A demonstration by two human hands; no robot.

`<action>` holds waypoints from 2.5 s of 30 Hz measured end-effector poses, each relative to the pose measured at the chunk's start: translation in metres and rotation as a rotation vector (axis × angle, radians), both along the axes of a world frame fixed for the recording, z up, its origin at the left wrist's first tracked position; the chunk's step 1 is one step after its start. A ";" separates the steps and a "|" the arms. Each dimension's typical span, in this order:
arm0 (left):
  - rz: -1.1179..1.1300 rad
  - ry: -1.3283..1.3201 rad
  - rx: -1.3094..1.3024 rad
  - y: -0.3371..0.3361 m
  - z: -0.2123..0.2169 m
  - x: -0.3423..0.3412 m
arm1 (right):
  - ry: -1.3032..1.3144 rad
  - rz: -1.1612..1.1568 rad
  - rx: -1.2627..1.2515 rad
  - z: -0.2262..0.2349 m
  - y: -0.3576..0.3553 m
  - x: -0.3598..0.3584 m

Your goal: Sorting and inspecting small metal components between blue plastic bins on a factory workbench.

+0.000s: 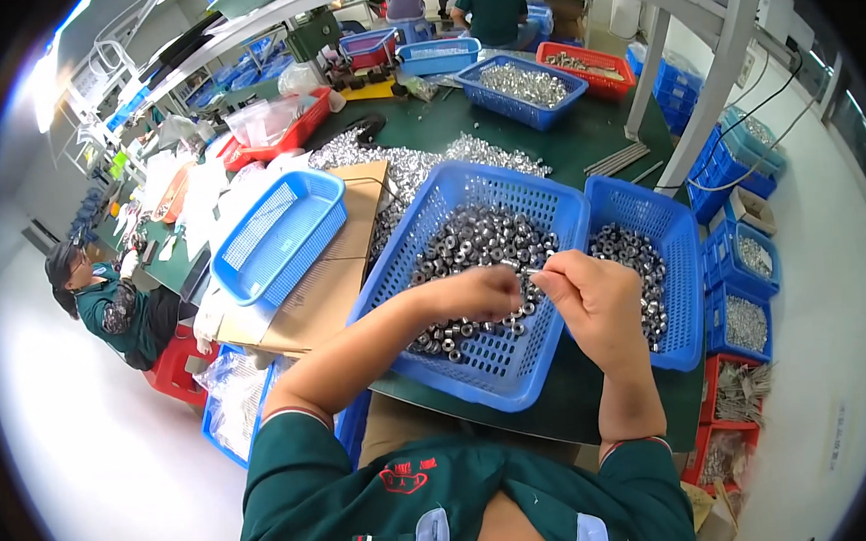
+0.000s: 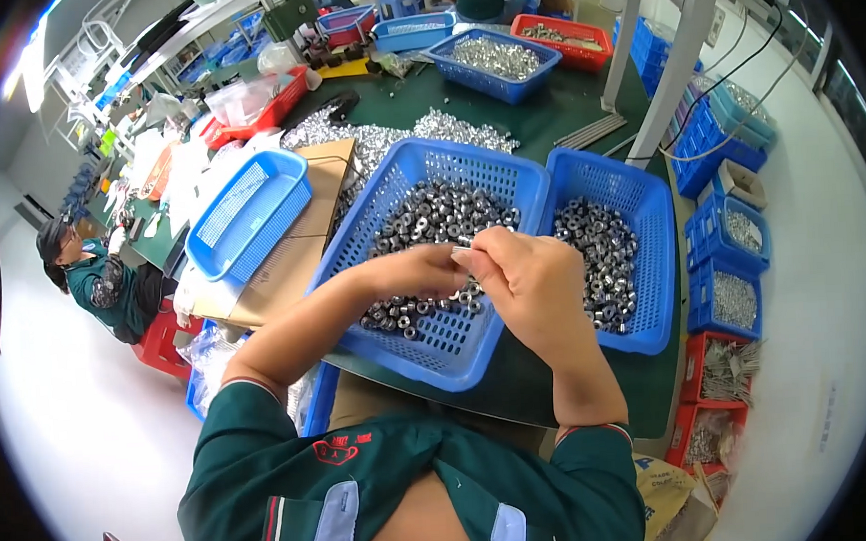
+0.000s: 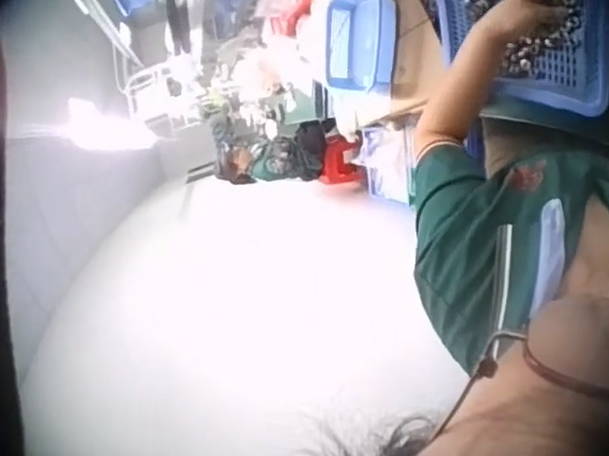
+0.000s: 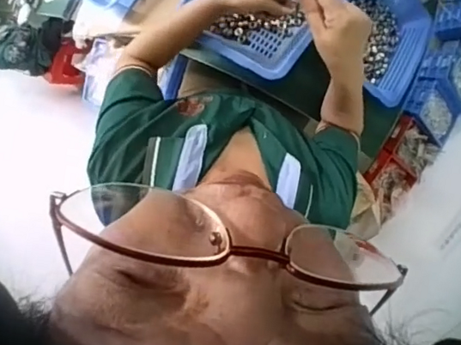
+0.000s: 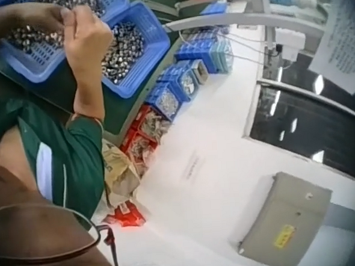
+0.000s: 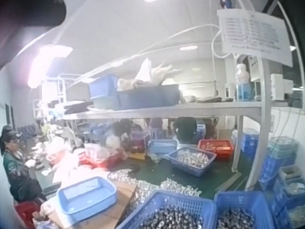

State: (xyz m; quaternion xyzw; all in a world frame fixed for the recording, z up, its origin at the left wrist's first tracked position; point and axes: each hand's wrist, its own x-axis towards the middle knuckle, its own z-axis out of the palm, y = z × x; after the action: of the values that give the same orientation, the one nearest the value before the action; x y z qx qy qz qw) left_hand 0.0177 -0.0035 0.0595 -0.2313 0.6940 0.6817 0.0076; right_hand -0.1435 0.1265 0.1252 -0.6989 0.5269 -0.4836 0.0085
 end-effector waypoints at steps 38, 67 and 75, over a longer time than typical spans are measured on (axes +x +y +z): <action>0.331 0.529 0.424 -0.003 0.011 0.014 | 0.317 -0.079 -0.163 -0.033 -0.037 0.015; -0.483 -0.026 -1.134 0.044 0.019 -0.184 | -0.727 -0.029 -1.072 0.025 0.131 -0.087; -0.373 0.012 -1.263 0.062 -0.018 -0.195 | -0.679 -0.001 -1.002 0.026 0.122 -0.071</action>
State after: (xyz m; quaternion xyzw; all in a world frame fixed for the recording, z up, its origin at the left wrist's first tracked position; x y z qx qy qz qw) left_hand -0.1768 0.0585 0.0420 -0.0632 0.9891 0.1319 -0.0152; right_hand -0.2146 0.2487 0.1515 -0.4242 0.2035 -0.8688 -0.1543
